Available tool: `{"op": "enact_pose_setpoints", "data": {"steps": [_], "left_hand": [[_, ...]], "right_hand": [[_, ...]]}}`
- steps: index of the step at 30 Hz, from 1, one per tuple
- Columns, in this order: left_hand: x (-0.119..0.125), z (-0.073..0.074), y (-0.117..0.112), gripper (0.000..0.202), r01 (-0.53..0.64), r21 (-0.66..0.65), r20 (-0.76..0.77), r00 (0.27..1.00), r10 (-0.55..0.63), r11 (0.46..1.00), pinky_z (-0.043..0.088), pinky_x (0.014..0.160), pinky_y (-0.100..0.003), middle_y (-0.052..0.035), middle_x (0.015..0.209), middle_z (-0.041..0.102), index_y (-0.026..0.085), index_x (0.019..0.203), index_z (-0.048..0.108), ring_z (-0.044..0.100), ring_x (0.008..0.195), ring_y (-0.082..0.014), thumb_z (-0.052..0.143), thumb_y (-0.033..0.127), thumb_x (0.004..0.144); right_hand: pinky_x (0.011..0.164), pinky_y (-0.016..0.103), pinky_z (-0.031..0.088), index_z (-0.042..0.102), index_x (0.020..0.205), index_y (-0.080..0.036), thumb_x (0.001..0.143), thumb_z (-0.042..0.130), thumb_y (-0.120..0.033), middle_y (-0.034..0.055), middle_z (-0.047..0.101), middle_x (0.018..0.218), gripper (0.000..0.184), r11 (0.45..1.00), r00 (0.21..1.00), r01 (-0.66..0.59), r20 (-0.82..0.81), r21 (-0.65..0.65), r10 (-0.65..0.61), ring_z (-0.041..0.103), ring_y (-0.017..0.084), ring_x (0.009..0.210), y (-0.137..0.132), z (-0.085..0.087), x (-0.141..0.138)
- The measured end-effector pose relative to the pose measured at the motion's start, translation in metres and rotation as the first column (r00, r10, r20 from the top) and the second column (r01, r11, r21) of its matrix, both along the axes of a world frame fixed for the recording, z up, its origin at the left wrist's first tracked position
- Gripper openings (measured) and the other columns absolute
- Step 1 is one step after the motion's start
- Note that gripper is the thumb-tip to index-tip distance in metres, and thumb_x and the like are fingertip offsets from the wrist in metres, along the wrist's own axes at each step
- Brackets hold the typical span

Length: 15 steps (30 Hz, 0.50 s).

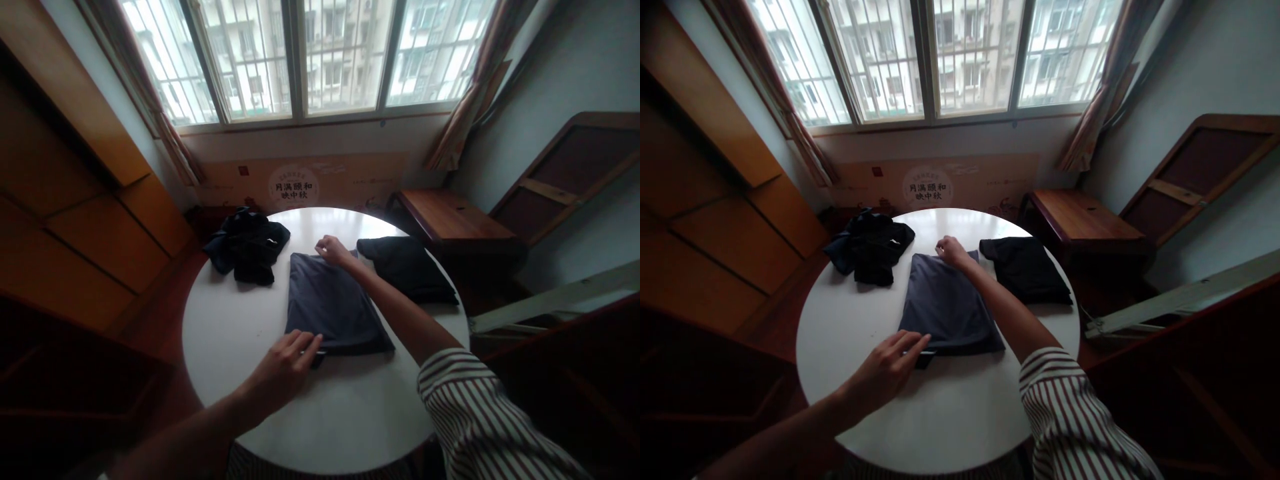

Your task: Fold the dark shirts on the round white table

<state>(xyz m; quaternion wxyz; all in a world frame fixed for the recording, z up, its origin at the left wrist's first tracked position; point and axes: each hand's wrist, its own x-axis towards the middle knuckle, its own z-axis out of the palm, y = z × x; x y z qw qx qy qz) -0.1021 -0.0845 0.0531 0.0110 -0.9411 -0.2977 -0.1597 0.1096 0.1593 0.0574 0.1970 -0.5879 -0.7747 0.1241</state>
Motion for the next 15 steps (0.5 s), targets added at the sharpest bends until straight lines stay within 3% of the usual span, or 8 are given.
{"op": "enact_pose_setpoints", "data": {"steps": [4, 9, 12, 15], "left_hand": [[-0.032, -0.016, -0.010, 0.033, -0.159, -0.039, 0.120, 0.979, 0.162, 0.987, 0.060, 0.085, -0.038, -0.0136, 0.115, 0.064, 0.015, 0.130, 0.056, 0.064, 0.103, -0.0231, 0.048, 0.017, 0.098], [-0.033, -0.044, -0.013, 0.036, -0.165, -0.033, 0.179, 0.969, 0.168, 0.986, 0.061, 0.081, -0.036, -0.0124, 0.105, 0.065, 0.013, 0.130, 0.056, 0.065, 0.096, -0.0206, 0.041, 0.007, 0.098], [-0.030, -0.049, -0.011, 0.034, -0.148, 0.002, 0.210, 0.967, 0.145, 0.989, 0.061, 0.076, -0.036, -0.0121, 0.098, 0.065, 0.011, 0.126, 0.058, 0.065, 0.088, -0.0203, 0.040, 0.005, 0.098], [-0.028, -0.047, -0.011, 0.026, -0.123, -0.057, 0.241, 0.961, 0.134, 0.991, 0.061, 0.073, -0.033, -0.0101, 0.094, 0.065, 0.012, 0.120, 0.062, 0.064, 0.084, -0.0186, 0.045, 0.019, 0.102]], "right_hand": [[0.075, 0.021, 0.049, 0.078, 0.098, -0.013, 0.091, 0.063, -0.026, 0.0079, 0.075, 0.096, 0.021, 0.983, 0.988, -0.143, -0.072, -0.112, 0.135, 0.067, 0.016, 0.082, 0.025, -0.004, -0.025], [0.062, 0.019, 0.046, 0.079, 0.090, -0.012, 0.083, 0.073, -0.029, 0.0066, 0.077, 0.084, 0.019, 0.954, 0.971, -0.221, -0.132, -0.201, 0.197, 0.066, 0.014, 0.071, 0.038, -0.011, -0.037], [0.062, 0.018, 0.046, 0.079, 0.092, -0.012, 0.083, 0.072, -0.026, 0.0063, 0.076, 0.086, 0.018, 0.958, 0.970, -0.217, -0.150, -0.190, 0.190, 0.065, 0.013, 0.072, 0.042, -0.012, -0.042], [0.064, 0.019, 0.046, 0.078, 0.093, -0.013, 0.084, 0.072, -0.027, 0.0065, 0.076, 0.087, 0.018, 0.969, 0.974, -0.190, -0.155, -0.158, 0.166, 0.064, 0.014, 0.074, 0.046, -0.014, -0.046]]}}
